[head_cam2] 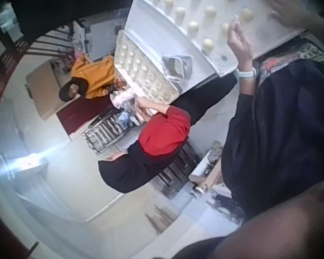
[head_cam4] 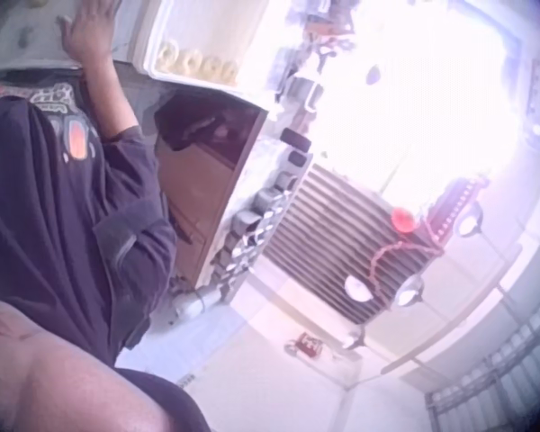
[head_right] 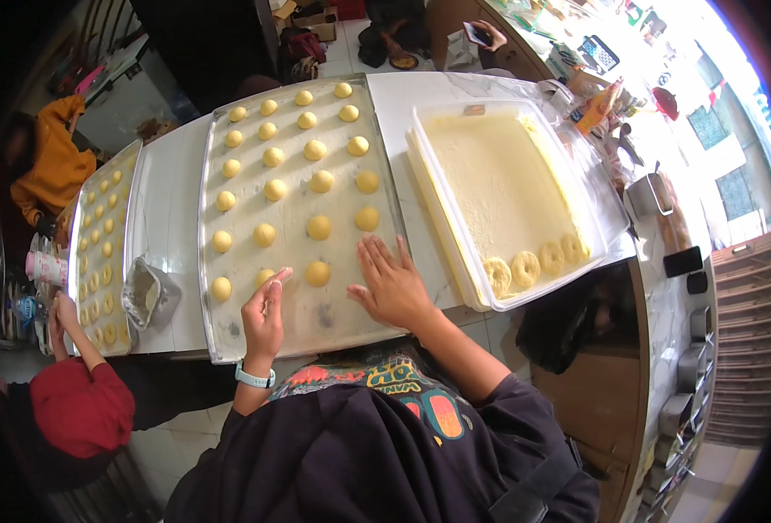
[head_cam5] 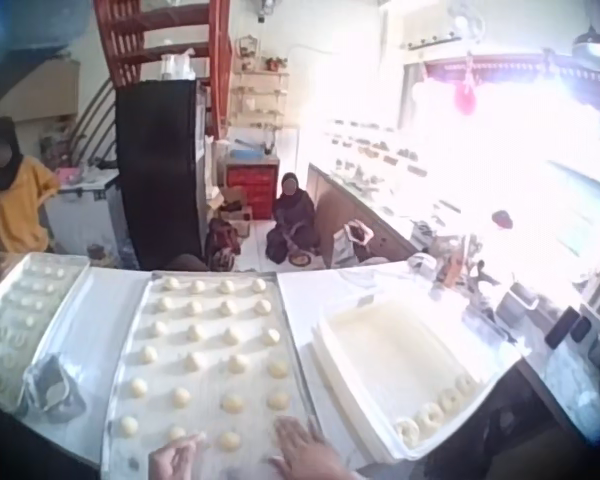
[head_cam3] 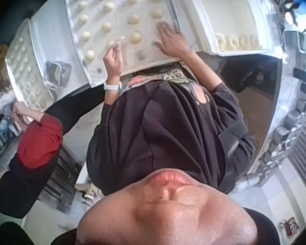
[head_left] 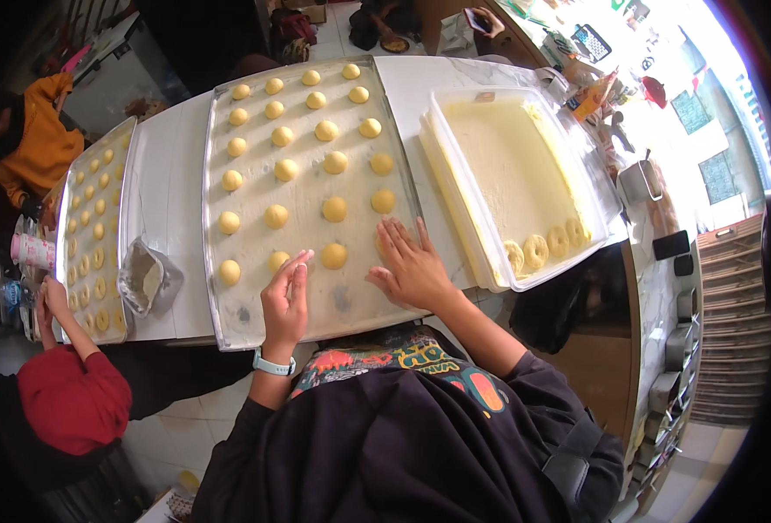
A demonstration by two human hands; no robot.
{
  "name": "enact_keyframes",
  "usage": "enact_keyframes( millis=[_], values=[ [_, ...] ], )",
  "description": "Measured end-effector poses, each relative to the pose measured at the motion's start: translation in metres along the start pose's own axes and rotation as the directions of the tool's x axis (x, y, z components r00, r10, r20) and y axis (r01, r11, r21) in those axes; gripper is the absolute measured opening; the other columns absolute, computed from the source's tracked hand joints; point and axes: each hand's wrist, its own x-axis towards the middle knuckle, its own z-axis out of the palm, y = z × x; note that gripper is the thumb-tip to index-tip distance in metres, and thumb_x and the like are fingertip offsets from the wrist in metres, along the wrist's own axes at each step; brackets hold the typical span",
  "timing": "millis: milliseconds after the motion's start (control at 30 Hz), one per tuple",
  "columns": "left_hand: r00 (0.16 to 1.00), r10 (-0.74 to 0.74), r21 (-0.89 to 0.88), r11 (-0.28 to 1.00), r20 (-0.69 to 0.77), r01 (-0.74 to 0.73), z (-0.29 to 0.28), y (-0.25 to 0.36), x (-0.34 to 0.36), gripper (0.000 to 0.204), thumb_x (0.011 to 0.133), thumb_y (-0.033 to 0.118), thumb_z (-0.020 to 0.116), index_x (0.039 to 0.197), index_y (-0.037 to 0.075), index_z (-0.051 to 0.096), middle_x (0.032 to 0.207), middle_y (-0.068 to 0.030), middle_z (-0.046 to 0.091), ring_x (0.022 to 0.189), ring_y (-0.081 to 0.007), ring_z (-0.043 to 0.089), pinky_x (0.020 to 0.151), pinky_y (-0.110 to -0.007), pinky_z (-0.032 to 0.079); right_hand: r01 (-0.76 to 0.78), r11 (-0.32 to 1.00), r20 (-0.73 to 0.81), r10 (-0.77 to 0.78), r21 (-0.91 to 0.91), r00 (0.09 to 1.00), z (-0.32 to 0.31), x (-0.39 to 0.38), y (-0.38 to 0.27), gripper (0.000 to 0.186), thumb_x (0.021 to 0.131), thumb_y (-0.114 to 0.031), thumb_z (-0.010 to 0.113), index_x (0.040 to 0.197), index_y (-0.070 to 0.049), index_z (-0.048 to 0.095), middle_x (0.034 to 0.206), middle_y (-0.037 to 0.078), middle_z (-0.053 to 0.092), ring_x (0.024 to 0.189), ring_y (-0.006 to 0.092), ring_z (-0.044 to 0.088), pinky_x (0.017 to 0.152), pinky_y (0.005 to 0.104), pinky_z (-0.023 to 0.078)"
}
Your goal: The person shapes dough balls by hand, flattens them, and places them into a container of white powder.
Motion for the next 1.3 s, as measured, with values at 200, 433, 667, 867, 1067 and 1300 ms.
enact_keyframes(
  millis=[200,433,667,867,1067,1300],
  values=[
    [0.999,-0.042,-0.021,0.999,-0.020,0.042,-0.002,0.000,-0.002,0.029,0.094,0.019,0.047,0.103,-0.005,0.062,0.102,-0.0149,0.065,0.097,-0.0206,0.062,0.086,-0.030,0.046,-0.021,0.998,-0.021,0.020,-0.065,1.000,0.004,0.002,0.011,0.068,0.091,-0.047,0.036,0.134,0.005,0.030,0.140,0.019,0.033,0.132,0.0291,0.030,0.109,0.0499,0.011],
    [0.998,-0.064,-0.023,0.998,-0.027,0.064,0.001,-0.003,-0.005,0.029,0.094,0.019,0.048,0.101,-0.005,0.063,0.097,-0.0144,0.067,0.095,-0.0192,0.062,0.085,-0.030,0.046,0.012,1.000,0.034,-0.011,-0.022,0.999,0.002,0.004,0.007,0.066,0.091,-0.045,0.039,0.134,0.005,0.031,0.138,0.019,0.036,0.131,0.0291,0.031,0.109,0.0502,0.012],
    [0.997,-0.066,-0.024,0.998,-0.027,0.065,0.001,-0.005,-0.009,0.029,0.094,0.019,0.048,0.099,-0.005,0.064,0.096,-0.0137,0.067,0.092,-0.0183,0.063,0.084,-0.029,0.046,-0.048,0.995,-0.117,0.058,0.087,0.991,-0.003,0.001,0.016,0.048,0.085,-0.025,0.050,0.126,0.000,0.043,0.127,0.017,0.048,0.121,0.0305,0.042,0.107,0.0476,0.021],
    [0.995,-0.094,-0.036,0.995,-0.038,0.093,-0.001,-0.007,-0.011,0.028,0.094,0.019,0.049,0.098,-0.005,0.064,0.095,-0.0131,0.067,0.092,-0.0174,0.063,0.083,-0.029,0.046,-0.107,0.975,-0.173,0.142,0.196,0.975,-0.018,-0.002,0.028,0.025,0.073,-0.008,0.056,0.096,-0.011,0.064,0.108,0.010,0.053,0.105,0.0285,0.050,0.095,0.0426,0.034],
    [0.993,-0.118,-0.036,0.992,-0.028,0.117,-0.003,-0.002,-0.014,0.028,0.094,0.020,0.050,0.098,-0.004,0.064,0.094,-0.0128,0.067,0.092,-0.0170,0.063,0.083,-0.028,0.046,-0.093,0.983,-0.167,0.119,0.156,0.979,-0.016,0.000,0.026,0.018,0.073,-0.010,0.058,0.088,-0.014,0.066,0.113,0.008,0.050,0.110,0.0265,0.045,0.095,0.0444,0.032],
    [0.994,-0.113,-0.033,0.993,-0.008,0.113,0.003,-0.002,-0.017,0.028,0.093,0.020,0.050,0.097,-0.004,0.064,0.094,-0.0122,0.067,0.090,-0.0164,0.063,0.082,-0.028,0.046,-0.041,0.998,-0.004,0.041,-0.055,0.999,-0.015,0.005,0.024,0.020,0.075,-0.017,0.059,0.094,-0.014,0.063,0.120,0.007,0.044,0.115,0.0229,0.037,0.095,0.0471,0.029]
  ],
)
